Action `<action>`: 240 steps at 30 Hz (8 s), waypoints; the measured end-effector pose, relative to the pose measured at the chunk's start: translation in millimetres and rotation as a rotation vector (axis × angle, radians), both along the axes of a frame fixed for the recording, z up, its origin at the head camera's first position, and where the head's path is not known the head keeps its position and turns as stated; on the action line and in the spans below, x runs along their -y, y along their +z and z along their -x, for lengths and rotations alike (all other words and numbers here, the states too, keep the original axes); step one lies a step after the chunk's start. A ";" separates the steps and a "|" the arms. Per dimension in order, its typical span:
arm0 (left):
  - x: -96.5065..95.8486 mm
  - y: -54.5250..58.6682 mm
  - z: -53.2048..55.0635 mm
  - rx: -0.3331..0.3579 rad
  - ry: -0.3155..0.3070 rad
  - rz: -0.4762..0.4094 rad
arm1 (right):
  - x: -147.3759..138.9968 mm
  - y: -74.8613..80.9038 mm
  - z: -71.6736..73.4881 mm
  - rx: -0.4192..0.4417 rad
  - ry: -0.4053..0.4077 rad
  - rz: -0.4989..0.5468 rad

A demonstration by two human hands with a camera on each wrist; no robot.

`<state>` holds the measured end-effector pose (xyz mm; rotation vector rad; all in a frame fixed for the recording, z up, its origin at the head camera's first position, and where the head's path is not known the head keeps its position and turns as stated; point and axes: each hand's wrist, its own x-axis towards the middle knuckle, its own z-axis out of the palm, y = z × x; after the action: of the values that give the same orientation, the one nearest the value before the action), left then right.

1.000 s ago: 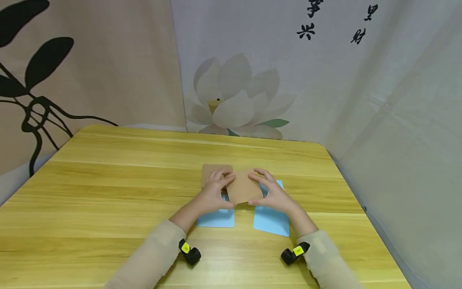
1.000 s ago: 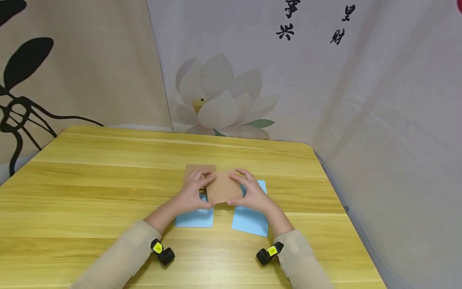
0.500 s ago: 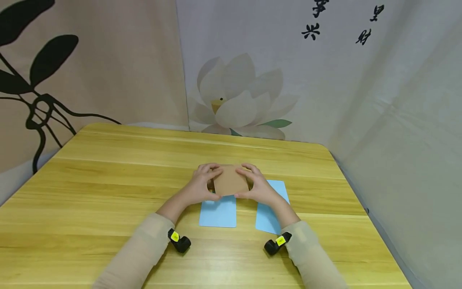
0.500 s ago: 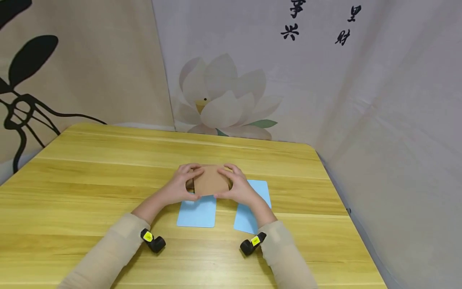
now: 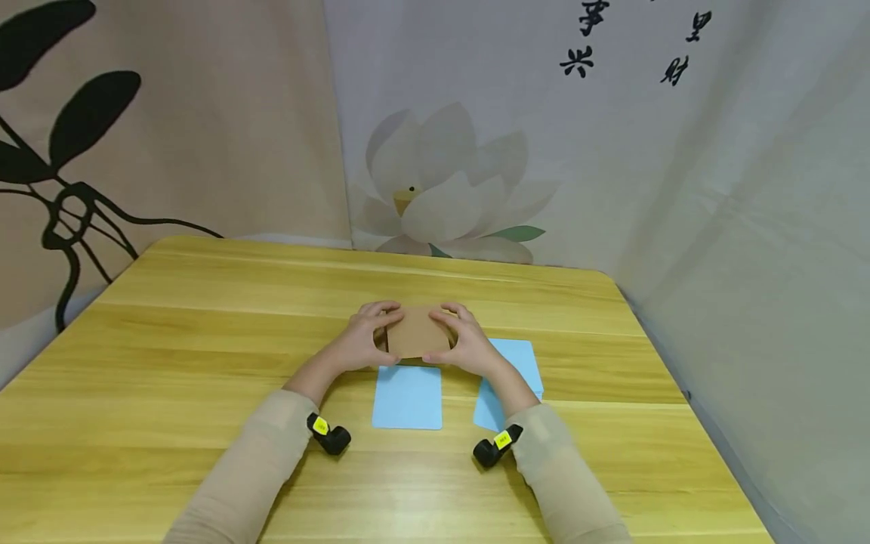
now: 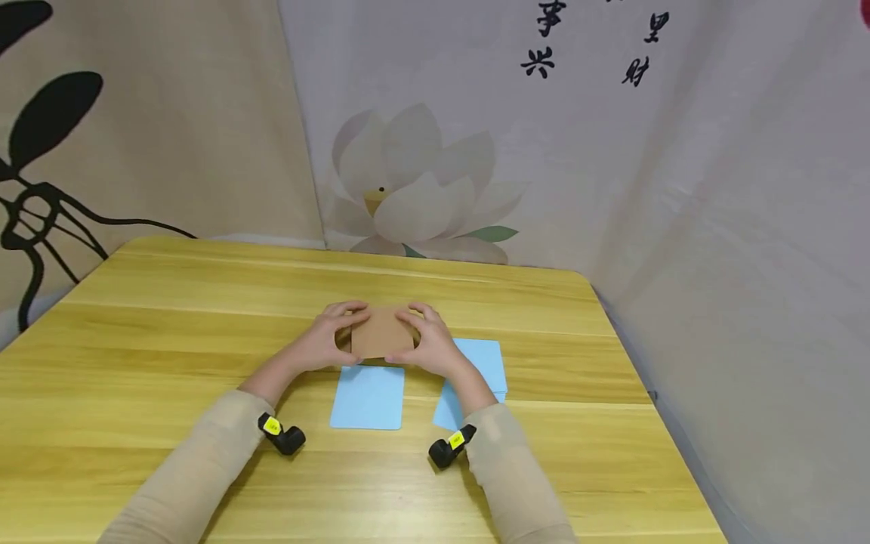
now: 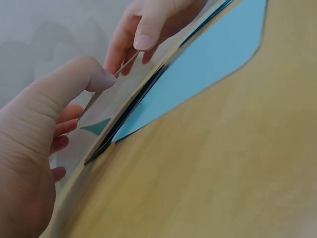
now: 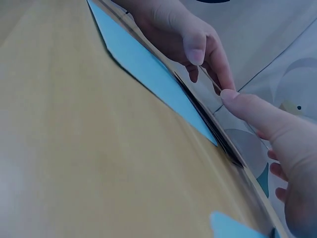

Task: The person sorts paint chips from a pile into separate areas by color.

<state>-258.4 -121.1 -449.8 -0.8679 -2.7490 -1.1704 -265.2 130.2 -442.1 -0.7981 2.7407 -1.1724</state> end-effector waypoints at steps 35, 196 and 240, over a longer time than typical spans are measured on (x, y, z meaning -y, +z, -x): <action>10.1 -2.0 14.7 0.079 0.005 0.175 | 14.6 -7.0 8.8 0.020 0.002 -0.203; -71.5 13.8 -45.4 -0.030 -0.109 0.036 | -95.5 19.2 -62.1 -0.110 0.021 -0.127; 13.3 4.9 -86.1 0.046 -0.062 0.140 | -8.8 -0.6 -88.7 -0.106 0.102 -0.210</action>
<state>-172.3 -134.4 -444.9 -0.9583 -2.8902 -1.0291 -176.5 139.0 -442.7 -0.9844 2.8060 -0.8299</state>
